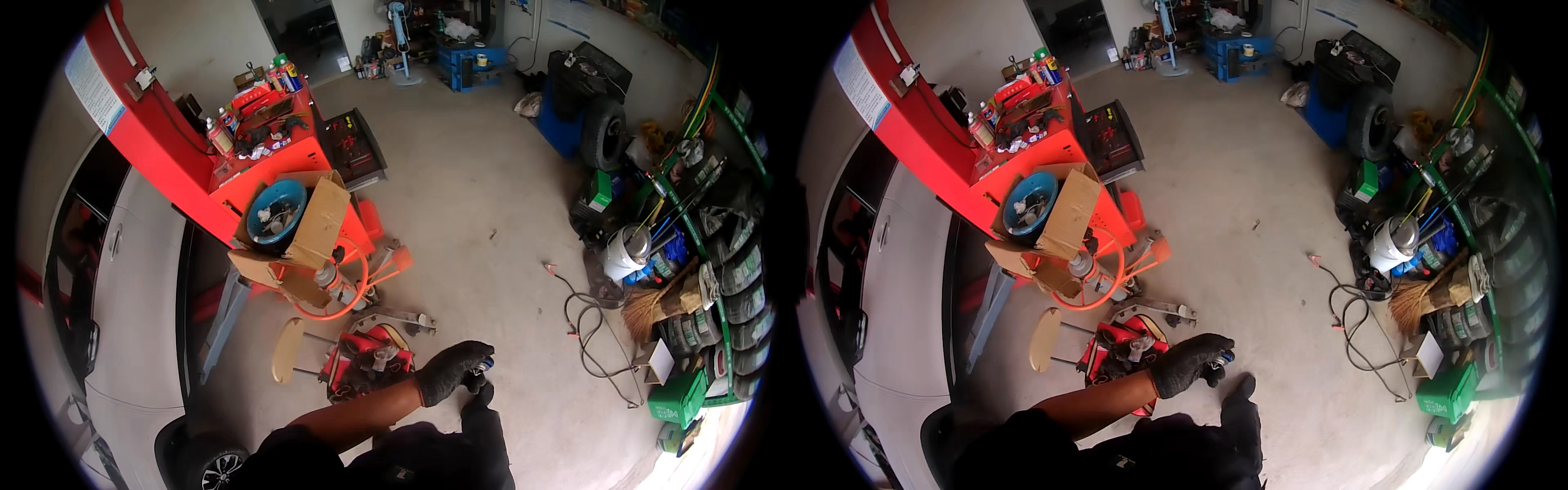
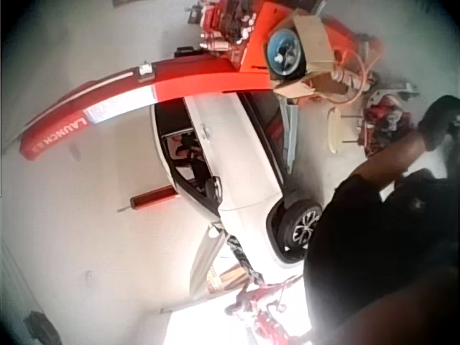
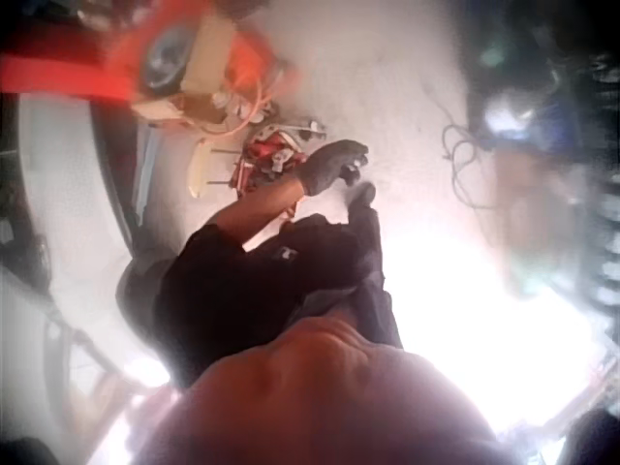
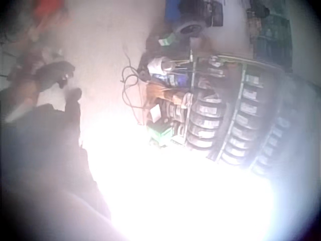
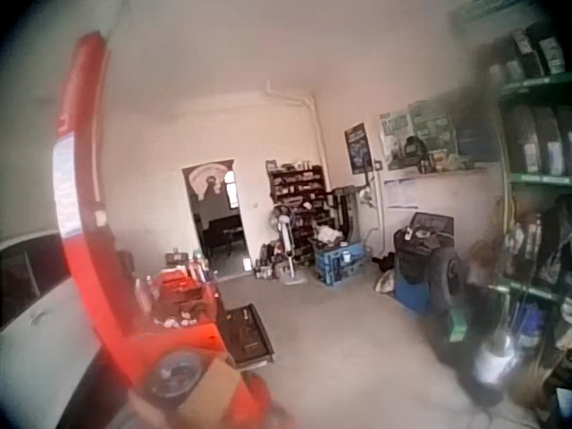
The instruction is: The person uses pliers to work on a small circular mechanical component, then places it into a tool chest drawer and retrieves another similar part.
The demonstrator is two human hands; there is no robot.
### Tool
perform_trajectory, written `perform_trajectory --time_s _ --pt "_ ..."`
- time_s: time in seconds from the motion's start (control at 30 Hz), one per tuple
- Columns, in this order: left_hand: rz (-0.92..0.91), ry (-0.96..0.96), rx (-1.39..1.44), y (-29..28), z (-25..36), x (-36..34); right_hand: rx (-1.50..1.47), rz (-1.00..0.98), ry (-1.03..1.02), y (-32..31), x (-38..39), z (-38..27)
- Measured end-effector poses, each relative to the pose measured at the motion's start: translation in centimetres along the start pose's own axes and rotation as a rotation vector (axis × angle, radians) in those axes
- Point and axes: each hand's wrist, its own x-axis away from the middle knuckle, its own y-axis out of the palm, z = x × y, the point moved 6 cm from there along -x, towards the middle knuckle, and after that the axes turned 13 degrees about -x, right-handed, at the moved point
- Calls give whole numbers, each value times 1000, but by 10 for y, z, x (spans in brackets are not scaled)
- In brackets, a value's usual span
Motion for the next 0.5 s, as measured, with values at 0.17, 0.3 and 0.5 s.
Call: perform_trajectory --time_s 0.17,0.3,0.5 --pt "125 6 53 14 81 -53 -167 106 -59 -173 -70 -225" --pt "299 222 -253 -39 138 -89 -261 -458 -441 -86 -46 -569" --pt "591 397 -522 -160 185 -182 -117 -1216 -553 289 203 -806"
